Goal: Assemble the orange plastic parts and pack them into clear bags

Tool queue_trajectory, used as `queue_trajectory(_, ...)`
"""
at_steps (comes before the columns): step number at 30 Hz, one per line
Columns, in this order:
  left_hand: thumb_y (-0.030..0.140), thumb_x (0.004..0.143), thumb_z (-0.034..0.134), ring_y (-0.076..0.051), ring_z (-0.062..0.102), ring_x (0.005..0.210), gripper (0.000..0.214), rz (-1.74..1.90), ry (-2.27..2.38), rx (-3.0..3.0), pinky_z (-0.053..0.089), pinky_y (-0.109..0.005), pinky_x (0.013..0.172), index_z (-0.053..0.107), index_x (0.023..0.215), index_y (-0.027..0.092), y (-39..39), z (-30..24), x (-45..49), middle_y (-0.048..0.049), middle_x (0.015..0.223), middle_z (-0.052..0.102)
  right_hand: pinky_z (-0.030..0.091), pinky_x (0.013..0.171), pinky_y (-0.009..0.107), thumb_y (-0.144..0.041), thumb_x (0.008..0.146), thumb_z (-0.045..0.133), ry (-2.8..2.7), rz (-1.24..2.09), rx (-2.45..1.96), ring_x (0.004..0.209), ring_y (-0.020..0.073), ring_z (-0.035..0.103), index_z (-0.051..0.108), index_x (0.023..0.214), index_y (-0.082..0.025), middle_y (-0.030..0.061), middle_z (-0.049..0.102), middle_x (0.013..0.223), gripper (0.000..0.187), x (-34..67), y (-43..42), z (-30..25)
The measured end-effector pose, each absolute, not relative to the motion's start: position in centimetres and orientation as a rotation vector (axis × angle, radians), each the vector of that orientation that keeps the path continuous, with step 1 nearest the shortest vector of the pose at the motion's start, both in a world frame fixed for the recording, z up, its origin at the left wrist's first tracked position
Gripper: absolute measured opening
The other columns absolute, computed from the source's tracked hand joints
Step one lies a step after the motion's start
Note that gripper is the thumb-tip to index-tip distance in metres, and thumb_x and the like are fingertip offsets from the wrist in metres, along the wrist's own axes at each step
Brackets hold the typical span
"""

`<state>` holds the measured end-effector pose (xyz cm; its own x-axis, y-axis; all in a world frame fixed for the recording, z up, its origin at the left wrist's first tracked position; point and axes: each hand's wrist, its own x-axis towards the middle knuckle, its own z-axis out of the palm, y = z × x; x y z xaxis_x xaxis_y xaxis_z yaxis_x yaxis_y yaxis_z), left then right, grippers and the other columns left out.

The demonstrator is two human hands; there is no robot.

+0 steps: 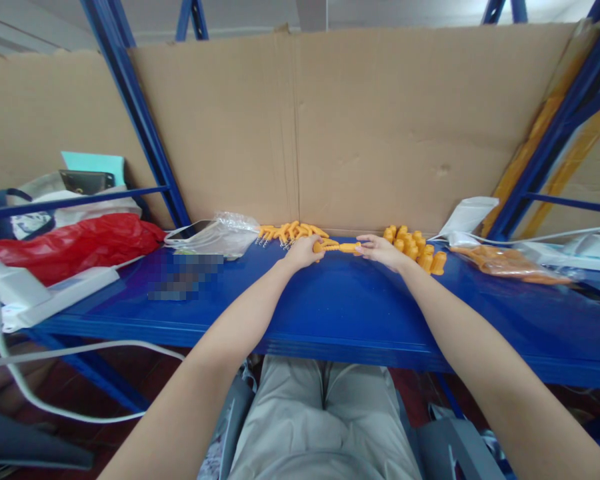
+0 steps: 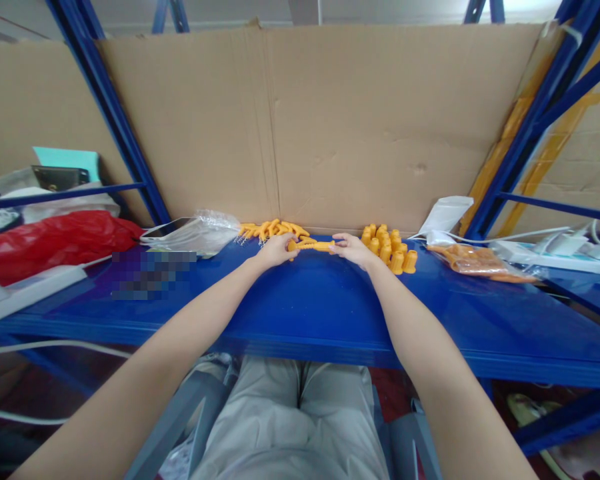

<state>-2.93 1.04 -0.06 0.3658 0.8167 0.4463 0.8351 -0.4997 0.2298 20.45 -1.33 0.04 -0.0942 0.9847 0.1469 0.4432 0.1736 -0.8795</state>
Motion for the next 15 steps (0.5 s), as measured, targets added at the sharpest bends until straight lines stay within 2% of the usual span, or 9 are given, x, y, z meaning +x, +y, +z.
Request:
queue_trajectory(4, 0.025, 0.079, 0.064, -0.019, 0.064, 0.082, 0.036, -0.868, -1.535, -2.590, 0.048, -0.029, 0.078, 0.065, 0.114, 0.015, 1.0, 0.1, -2.9, -0.0053, 0.085, 0.069, 0.055, 0.073, 0.023, -0.035, 0.096, 0.052, -1.570, 0.926, -1.432, 0.079, 0.0142, 0.072, 0.058, 0.113, -0.015, 0.0133, 0.074, 0.098, 0.027, 19.9, -2.0, 0.7)
queue_trajectory(9, 0.024, 0.080, 0.063, -0.019, 0.064, 0.080, 0.036, -0.860, -1.510, -2.616, 0.049, -0.029, 0.079, 0.064, 0.115, 0.016, 0.9, 0.0, -2.8, -0.0042, 0.083, 0.068, 0.047, 0.055, 0.019, -0.044, 0.099, 0.041, -1.579, 0.839, -1.517, 0.057, 0.0115, 0.066, 0.057, 0.093, -0.015, 0.0111, 0.075, 0.080, 0.035, 19.3, -2.1, 0.8)
queue_trajectory(12, 0.024, 0.080, 0.064, -0.020, 0.064, 0.080, 0.035, -0.867, -1.518, -2.612, 0.049, -0.030, 0.079, 0.064, 0.113, 0.015, 1.0, -0.1, -2.8, -0.0049, 0.083, 0.068, 0.045, 0.055, 0.019, -0.045, 0.100, 0.038, -1.592, 0.881, -1.493, 0.058, 0.0117, 0.067, 0.057, 0.096, -0.016, 0.0091, 0.074, 0.080, 0.034, 19.5, -2.3, 0.8)
queue_trajectory(15, 0.024, 0.080, 0.064, -0.019, 0.064, 0.080, 0.034, -0.888, -1.520, -2.612, 0.048, -0.030, 0.079, 0.064, 0.113, 0.015, 1.1, -0.1, -2.8, -0.0047, 0.082, 0.068, 0.048, 0.064, 0.020, -0.032, 0.098, 0.048, -1.626, 1.041, -1.377, 0.065, 0.0113, 0.068, 0.054, 0.110, -0.017, 0.0068, 0.074, 0.086, 0.020, 20.2, -2.4, 0.6)
